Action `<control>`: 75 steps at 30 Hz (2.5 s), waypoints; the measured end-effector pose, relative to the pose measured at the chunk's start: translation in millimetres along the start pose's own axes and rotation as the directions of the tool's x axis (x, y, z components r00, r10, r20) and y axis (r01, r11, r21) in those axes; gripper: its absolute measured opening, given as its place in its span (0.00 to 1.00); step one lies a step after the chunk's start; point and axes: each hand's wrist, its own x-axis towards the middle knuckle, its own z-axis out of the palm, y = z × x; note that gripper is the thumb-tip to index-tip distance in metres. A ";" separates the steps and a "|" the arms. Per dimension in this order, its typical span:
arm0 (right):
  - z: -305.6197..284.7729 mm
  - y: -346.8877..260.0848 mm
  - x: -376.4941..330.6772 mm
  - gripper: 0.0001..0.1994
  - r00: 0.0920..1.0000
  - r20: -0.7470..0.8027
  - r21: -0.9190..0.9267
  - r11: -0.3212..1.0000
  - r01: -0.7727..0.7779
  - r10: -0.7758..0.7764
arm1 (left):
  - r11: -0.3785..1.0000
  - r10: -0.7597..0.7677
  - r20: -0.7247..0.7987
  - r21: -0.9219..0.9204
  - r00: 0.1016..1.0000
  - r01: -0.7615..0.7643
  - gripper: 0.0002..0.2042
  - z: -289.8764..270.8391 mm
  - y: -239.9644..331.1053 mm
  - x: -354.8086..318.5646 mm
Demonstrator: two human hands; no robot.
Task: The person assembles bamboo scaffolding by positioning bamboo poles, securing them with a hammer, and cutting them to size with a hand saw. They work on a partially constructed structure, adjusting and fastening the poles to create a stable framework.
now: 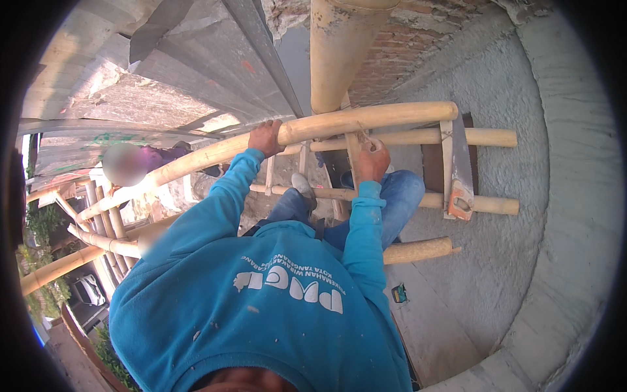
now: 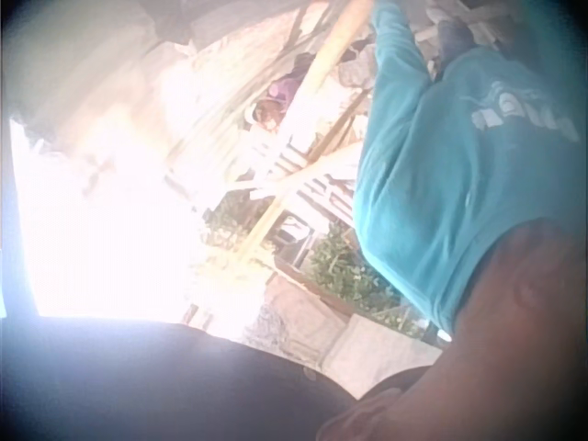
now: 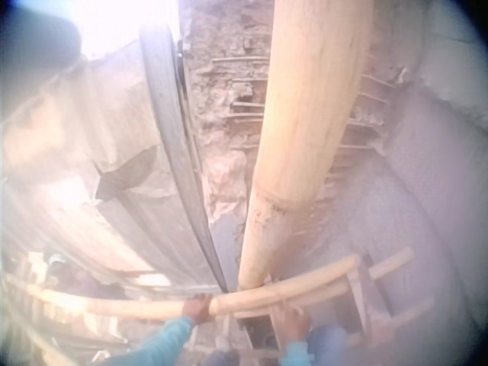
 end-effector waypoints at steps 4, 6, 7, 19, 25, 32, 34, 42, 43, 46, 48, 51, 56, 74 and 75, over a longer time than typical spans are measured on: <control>-6.2 11.2 -15.2 0.15 1.000 0.007 -0.023 1.000 -0.019 0.019 | 1.000 0.006 -0.012 0.011 1.000 -0.006 0.34 1.2 -2.0 -0.2; -7.5 -2.2 -27.0 0.15 0.998 -0.009 -0.066 0.996 0.057 -0.058 | 1.000 0.017 -0.030 0.008 0.999 -0.017 0.35 2.9 -3.7 -1.1; -4.8 -5.3 -29.0 0.14 0.998 -0.008 -0.048 0.997 0.058 -0.058 | 1.000 0.022 -0.040 0.006 0.999 -0.022 0.35 3.1 -4.4 -1.5; 47.3 16.5 -25.7 0.12 0.998 0.050 -0.047 0.998 0.036 -0.033 | 0.999 0.048 -0.041 0.007 0.998 -0.048 0.35 3.8 -1.2 3.1; 55.3 26.6 -34.1 0.11 0.996 0.084 0.078 0.997 -0.015 0.008 | 1.000 0.027 -0.003 -0.007 1.000 -0.027 0.37 4.9 -5.3 2.9; 69.4 28.6 -44.5 0.10 0.994 0.056 0.085 0.992 -0.096 0.091 | 1.000 0.027 -0.009 0.011 1.000 -0.027 0.38 3.1 -1.6 3.1; 71.2 31.4 -44.6 0.10 0.991 0.060 0.107 0.987 -0.122 0.116 | 0.999 0.052 -0.037 -0.002 0.998 -0.052 0.37 5.3 -4.7 3.6; 68.2 24.9 -43.7 0.12 0.989 0.063 0.153 0.978 -0.140 0.132 | 0.997 0.072 -0.292 -0.009 0.954 -0.078 0.40 -14.2 29.5 -9.4; 64.1 20.8 -44.1 0.12 0.976 0.098 0.196 0.958 -0.210 0.194 | 0.989 0.079 -0.344 -0.092 0.936 -0.117 0.38 -16.9 42.0 -9.7; 48.8 -5.8 -52.1 0.12 0.935 0.193 0.277 0.897 -0.344 0.299 | 0.917 -0.044 -0.056 -0.399 0.997 0.019 0.29 -11.0 79.1 -6.1; 50.3 -3.2 -51.0 0.12 0.939 0.178 0.299 0.893 -0.335 0.293 | 0.735 -0.086 0.218 -0.645 0.972 0.209 0.24 6.1 99.9 8.1; 53.3 -4.0 -51.7 0.12 0.931 0.191 0.275 0.894 -0.355 0.311 | 0.251 -0.045 0.465 -0.852 0.884 0.460 0.21 25.2 124.3 23.6; 76.2 26.8 -48.0 0.13 0.964 0.090 0.239 0.934 -0.266 0.251 | -0.058 0.035 0.647 -0.760 0.762 0.648 0.15 29.4 139.9 35.5; 67.2 10.9 -62.4 0.13 0.924 0.203 0.469 0.797 -0.382 0.324 | 0.099 0.142 0.744 -0.667 0.653 0.738 0.11 42.1 111.8 62.2; 67.6 15.5 -62.8 0.13 0.918 0.229 0.493 0.775 -0.396 0.323 | 0.118 0.149 0.744 -0.668 0.652 0.735 0.11 40.5 113.5 62.0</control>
